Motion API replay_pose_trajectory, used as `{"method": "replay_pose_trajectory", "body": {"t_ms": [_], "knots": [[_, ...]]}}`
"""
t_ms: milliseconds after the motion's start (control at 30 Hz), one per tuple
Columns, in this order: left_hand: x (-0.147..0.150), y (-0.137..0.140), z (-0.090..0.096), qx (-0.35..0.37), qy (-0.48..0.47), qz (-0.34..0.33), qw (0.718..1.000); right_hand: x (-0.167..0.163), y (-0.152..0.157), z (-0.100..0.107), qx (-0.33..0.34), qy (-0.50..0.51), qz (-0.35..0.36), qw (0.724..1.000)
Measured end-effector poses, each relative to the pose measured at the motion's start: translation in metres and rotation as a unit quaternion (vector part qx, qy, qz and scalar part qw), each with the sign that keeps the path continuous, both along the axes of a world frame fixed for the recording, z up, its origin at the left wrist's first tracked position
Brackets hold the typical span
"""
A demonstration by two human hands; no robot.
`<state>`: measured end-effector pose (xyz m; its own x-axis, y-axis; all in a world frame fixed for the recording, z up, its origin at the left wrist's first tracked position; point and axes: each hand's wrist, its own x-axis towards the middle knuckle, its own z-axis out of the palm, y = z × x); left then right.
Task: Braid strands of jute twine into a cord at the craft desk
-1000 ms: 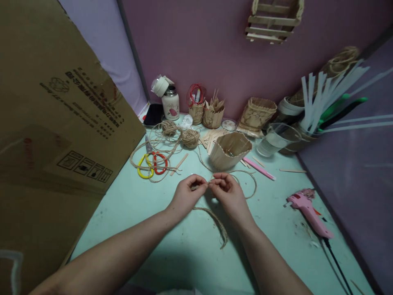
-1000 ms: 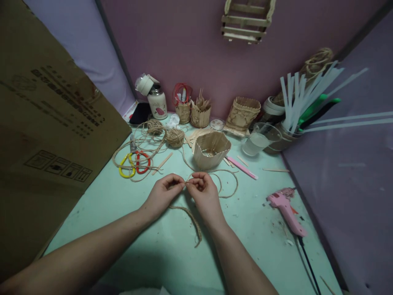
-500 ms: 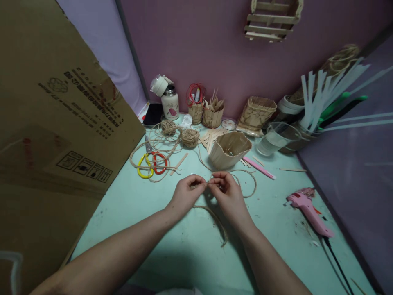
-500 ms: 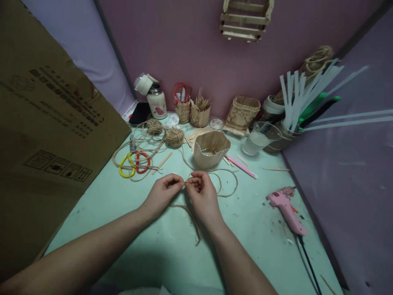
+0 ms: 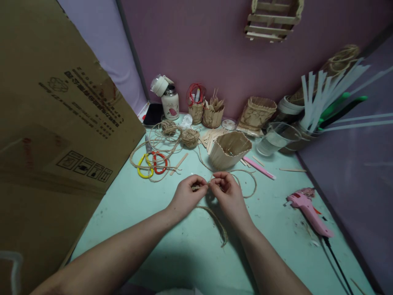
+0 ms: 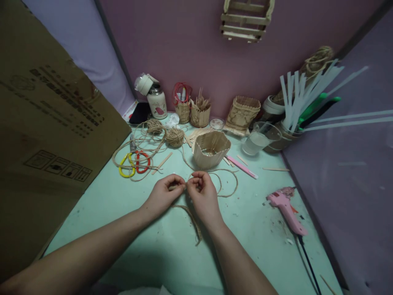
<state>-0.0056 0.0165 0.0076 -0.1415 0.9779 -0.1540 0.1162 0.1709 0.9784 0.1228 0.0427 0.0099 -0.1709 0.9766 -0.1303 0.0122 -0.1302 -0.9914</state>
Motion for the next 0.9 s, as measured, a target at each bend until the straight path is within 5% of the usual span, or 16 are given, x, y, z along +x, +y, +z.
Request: {"method": "replay_pose_trajectory", "body": {"t_ms": [467, 900], "knots": [[-0.0017, 0.0031, -0.0034, -0.064, -0.122, 0.003, 0.99, -0.0001, -0.0002, 0.0032, -0.011, 0.05, 0.009, 0.999], [-0.0032, 0.0022, -0.0016, -0.036, -0.093, -0.014, 0.995, 0.002, 0.0002, -0.0026, -0.001, 0.007, -0.012, 1.0]]}}
